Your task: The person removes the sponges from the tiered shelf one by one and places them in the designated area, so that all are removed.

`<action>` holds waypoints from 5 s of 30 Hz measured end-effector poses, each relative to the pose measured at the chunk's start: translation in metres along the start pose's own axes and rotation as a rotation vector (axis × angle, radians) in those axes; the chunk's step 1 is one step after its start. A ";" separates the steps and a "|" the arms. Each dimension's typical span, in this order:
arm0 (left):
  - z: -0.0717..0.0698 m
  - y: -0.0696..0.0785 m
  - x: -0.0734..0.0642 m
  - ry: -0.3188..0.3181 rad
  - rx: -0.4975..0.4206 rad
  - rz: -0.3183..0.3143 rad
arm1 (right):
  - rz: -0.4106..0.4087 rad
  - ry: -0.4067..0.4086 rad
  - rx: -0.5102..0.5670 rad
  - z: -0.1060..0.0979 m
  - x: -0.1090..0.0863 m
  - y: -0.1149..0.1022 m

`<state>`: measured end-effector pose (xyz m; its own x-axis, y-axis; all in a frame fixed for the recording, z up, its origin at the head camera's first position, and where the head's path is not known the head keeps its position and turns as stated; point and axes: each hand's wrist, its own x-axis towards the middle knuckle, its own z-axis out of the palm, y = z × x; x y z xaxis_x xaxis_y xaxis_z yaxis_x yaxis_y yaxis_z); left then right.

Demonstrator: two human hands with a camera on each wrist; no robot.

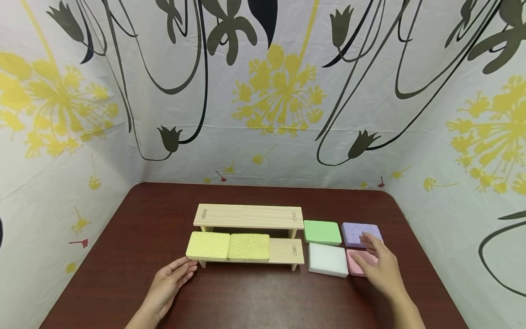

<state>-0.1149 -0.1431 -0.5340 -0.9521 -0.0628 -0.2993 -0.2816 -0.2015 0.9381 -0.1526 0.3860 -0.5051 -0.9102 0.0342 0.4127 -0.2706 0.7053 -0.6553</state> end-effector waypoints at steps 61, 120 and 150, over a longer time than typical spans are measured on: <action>0.008 -0.002 0.008 0.036 -0.017 0.006 | -0.186 -0.142 0.134 0.070 0.015 -0.062; 0.006 0.000 0.012 0.046 0.004 0.021 | -0.387 -0.254 0.111 0.138 0.015 -0.110; 0.005 -0.001 0.013 0.049 0.001 0.013 | -0.257 -0.377 -0.140 0.151 0.013 -0.135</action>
<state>-0.1275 -0.1389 -0.5374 -0.9486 -0.1129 -0.2957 -0.2699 -0.1991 0.9421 -0.1755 0.1838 -0.5067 -0.8764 -0.3953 0.2751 -0.4810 0.7463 -0.4600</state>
